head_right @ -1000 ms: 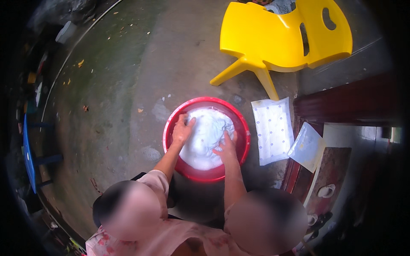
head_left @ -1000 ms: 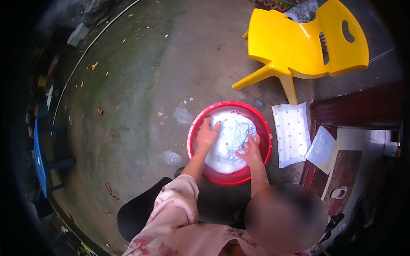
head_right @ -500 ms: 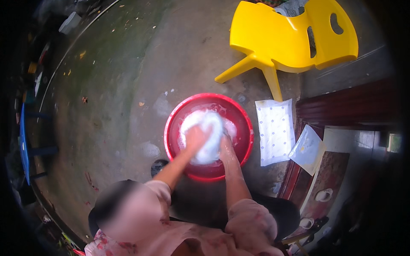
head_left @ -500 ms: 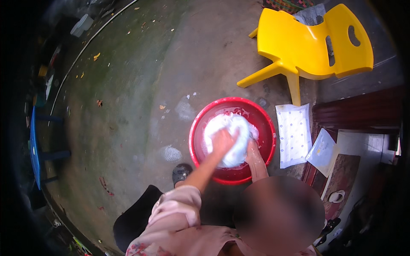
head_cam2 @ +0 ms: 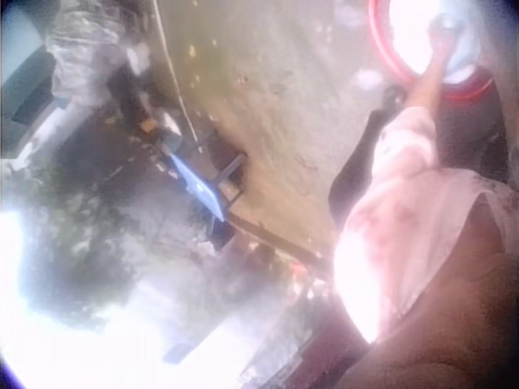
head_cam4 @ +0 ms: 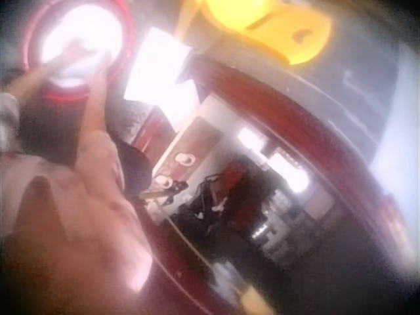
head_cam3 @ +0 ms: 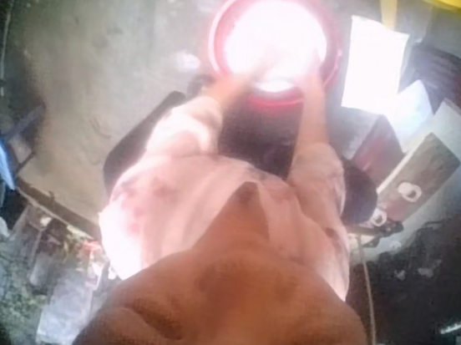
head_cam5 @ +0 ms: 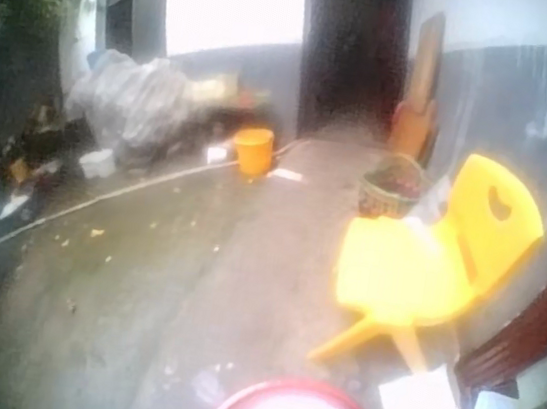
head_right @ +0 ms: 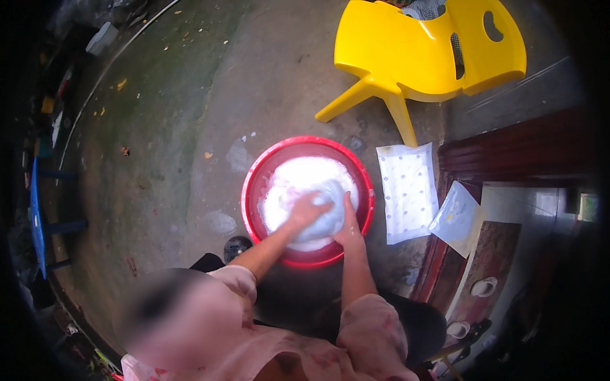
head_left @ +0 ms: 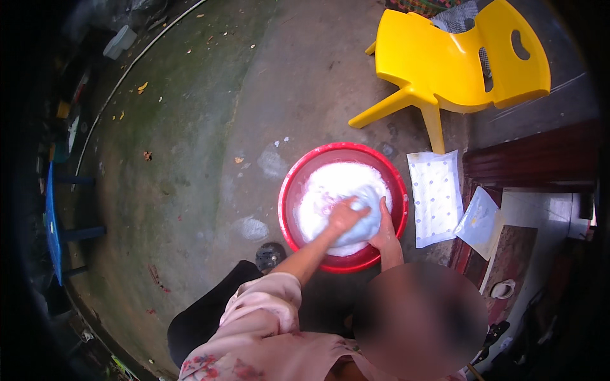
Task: The person is washing clothes by hand in a red basin filled with soapy water. They repeatedly scrub, rinse, and wring out a white cloth, then move the basin to a different spot on the floor and continue washing.
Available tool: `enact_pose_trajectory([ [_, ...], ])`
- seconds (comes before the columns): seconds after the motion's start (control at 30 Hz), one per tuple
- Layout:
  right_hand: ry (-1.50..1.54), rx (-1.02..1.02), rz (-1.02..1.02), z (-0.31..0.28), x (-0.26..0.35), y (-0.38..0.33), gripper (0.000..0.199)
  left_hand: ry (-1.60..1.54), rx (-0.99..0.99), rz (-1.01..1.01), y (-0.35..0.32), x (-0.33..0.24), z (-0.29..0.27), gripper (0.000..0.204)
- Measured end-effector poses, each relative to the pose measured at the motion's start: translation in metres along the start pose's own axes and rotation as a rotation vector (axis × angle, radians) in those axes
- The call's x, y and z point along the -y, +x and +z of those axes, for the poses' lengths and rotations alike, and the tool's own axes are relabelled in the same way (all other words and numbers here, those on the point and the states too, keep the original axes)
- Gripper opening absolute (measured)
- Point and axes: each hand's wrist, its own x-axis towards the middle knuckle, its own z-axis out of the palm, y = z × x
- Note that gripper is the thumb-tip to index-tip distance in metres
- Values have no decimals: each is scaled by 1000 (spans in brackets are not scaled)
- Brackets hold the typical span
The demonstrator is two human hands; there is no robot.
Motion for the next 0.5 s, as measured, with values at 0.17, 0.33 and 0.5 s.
enact_pose_trajectory([
  [0.17, -190, 47, -209, -40, 1, 19, 58, 193, 36, 636, -71, -53, 17, 23],
  [0.33, -224, -159, -133, 3, 0, 24, 51, 426, -468, 529, -22, -28, -65, 10],
  [0.5, -611, -235, -400, 31, 19, 6, 44, 661, -265, 923, -47, 20, -79, 8],
])
